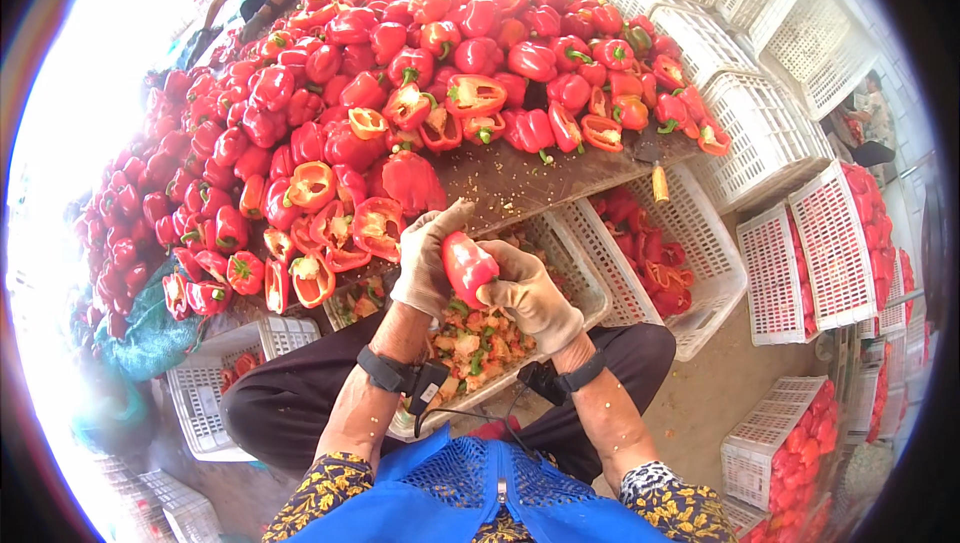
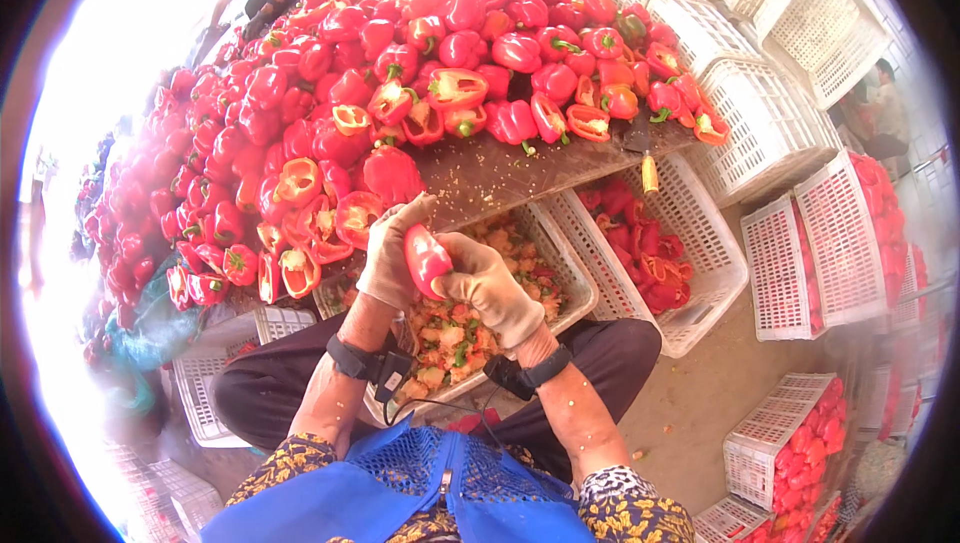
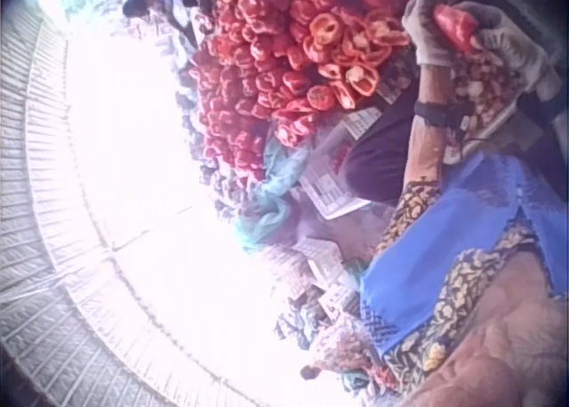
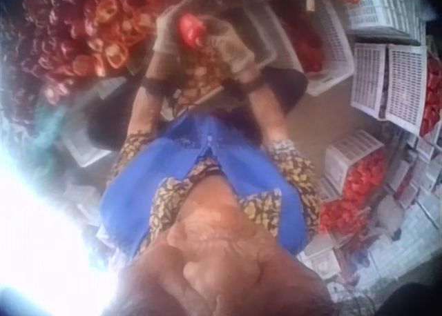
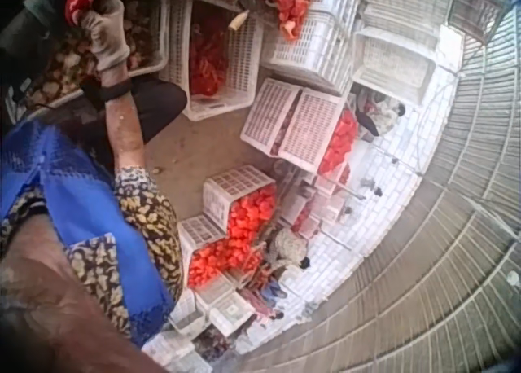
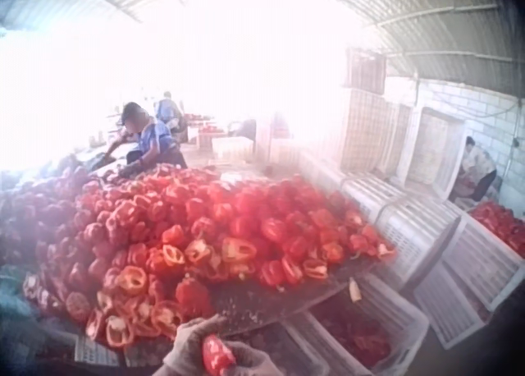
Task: The person prepares red peppers by hand, pulling out the stems and removing the core and seeds before placing the cleaned pepper into a bin.
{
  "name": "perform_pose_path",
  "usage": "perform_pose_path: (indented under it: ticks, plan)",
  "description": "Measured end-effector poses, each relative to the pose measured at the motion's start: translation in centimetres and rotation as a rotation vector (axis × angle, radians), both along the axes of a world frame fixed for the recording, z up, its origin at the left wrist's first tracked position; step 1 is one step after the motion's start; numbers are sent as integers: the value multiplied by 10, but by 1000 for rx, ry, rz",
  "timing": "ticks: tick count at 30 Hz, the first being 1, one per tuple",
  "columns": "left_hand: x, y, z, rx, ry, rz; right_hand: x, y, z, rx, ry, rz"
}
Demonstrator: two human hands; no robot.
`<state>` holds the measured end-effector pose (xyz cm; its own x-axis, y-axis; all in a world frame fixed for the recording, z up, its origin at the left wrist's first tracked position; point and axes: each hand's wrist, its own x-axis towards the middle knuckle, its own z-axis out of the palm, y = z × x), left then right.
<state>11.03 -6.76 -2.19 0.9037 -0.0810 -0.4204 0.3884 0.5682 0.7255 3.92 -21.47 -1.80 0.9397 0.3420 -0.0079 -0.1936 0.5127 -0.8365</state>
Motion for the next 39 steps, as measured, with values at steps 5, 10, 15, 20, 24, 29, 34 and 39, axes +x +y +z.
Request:
perform_pose_path:
  ticks: [5, 10, 15, 20, 24, 29, 34, 39]
  plan:
    - [1, 2, 3, -15, 25, -140, 0, 1, -5, -167, -66, -36]
    - [0, 7, -8, -6, -36, 84, 0, 17, -10, -306, -140, -279]
    - [6, 23, -29, 54, -92, 194, 15, 26, -33, -430, -95, -587]
    - [-4, 18, -24, -455, -201, 52, 32, 3, -103, -725, 199, -724]
    - [7, 35, -44, -693, -339, -80, 25, -4, -80, -1139, -212, -284]
    - [13, 23, -50, -487, -169, 96, 24, 29, 5, -729, -635, -264]
    - [34, 29, -71, 870, -454, 95, 19, 8, 8, -249, 333, -489]
    - [133, 73, -58, 1247, -405, -23, 22, -153, -32, -1261, 50, -920]
